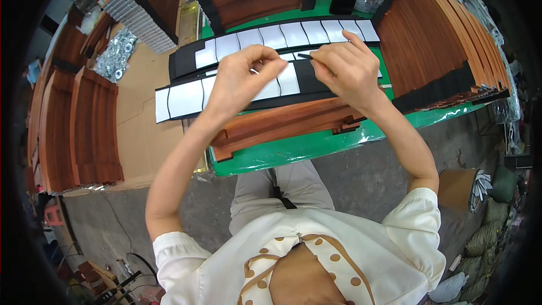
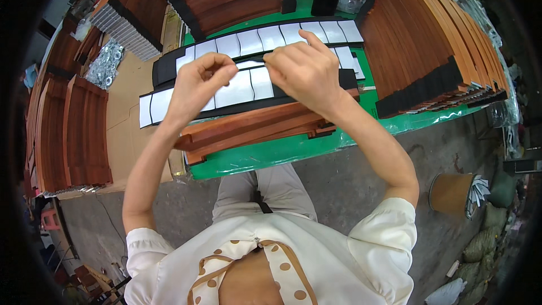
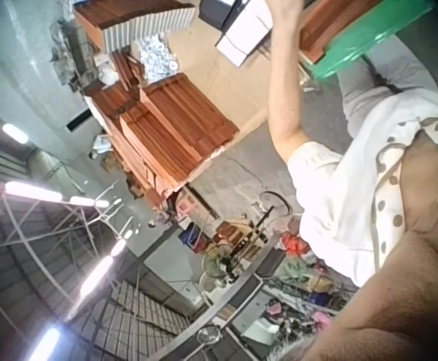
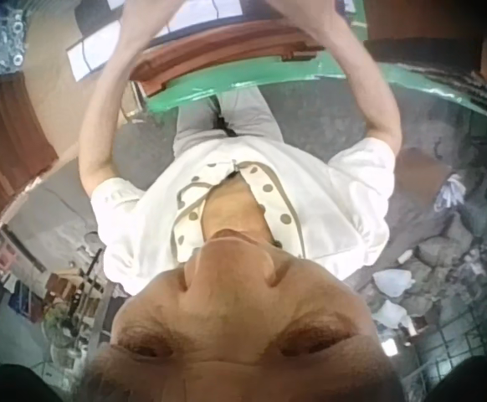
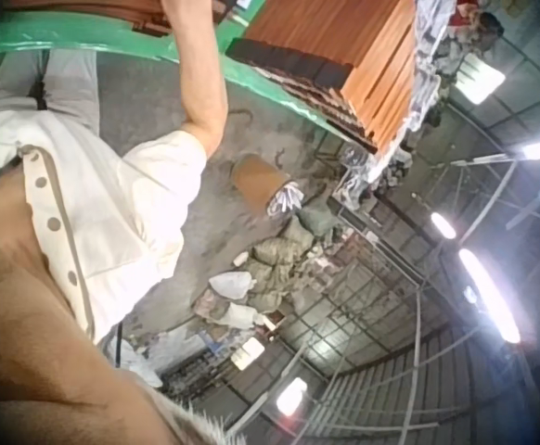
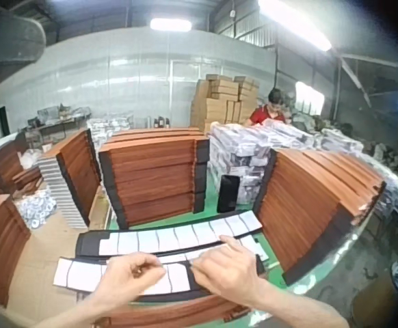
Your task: Attaching black protective caps to the ends of wooden furniture panels.
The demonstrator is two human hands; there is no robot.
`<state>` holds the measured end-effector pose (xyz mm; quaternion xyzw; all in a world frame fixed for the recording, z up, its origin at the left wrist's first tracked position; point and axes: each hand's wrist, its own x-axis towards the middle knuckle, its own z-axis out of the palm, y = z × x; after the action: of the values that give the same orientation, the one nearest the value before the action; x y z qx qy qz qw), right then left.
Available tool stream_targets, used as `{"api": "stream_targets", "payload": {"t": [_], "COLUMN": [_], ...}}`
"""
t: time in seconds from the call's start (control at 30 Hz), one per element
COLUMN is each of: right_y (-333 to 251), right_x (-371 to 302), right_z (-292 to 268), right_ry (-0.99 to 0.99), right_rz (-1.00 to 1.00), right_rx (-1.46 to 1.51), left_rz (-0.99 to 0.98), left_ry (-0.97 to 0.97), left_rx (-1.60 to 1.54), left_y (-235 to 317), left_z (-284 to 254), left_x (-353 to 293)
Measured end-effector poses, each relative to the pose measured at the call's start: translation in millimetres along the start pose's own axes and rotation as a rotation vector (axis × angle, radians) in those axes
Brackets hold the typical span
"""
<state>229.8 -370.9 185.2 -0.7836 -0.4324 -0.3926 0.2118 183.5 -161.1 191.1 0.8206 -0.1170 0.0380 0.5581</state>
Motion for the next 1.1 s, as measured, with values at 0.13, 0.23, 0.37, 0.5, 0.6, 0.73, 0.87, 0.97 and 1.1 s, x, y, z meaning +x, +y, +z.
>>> {"api": "stream_targets", "payload": {"t": [0.13, 0.23, 0.37, 0.5, 0.6, 0.73, 0.87, 0.97, 1.1], "right_y": [-23, -30, -36, -38, -42, -49, -44, -28, 5], "right_x": [-15, -29, -47, -79, -103, -124, -132, -132, -132], "right_z": [-25, -41, -59, -74, -86, -99, -108, -116, -122], "right_ry": [0.121, 0.106, 0.075, -0.080, -0.156, -0.232, -0.245, -0.239, -0.198], "right_rz": [-0.185, -0.218, -0.202, 0.009, 0.159, 0.222, 0.257, 0.243, 0.429], "right_rx": [-0.177, -0.227, -0.225, 0.094, 0.299, 0.370, 0.406, 0.332, 0.324], "left_rz": [0.059, 0.114, 0.287, 0.266, 0.302, 0.417, 0.570, 0.561, 0.519], "left_ry": [0.044, 0.049, 0.089, 0.040, -0.033, -0.031, -0.067, -0.110, 0.056], "left_rx": [0.096, 0.107, 0.205, 0.200, 0.225, 0.254, 0.361, 0.426, 0.713], "left_y": [24, 31, 34, 27, 22, 17, 15, 26, 26], "left_z": [29, 45, 67, 87, 100, 118, 126, 124, 142], "left_x": [-26, -36, -45, -63, -81, -95, -90, -74, -42]}}
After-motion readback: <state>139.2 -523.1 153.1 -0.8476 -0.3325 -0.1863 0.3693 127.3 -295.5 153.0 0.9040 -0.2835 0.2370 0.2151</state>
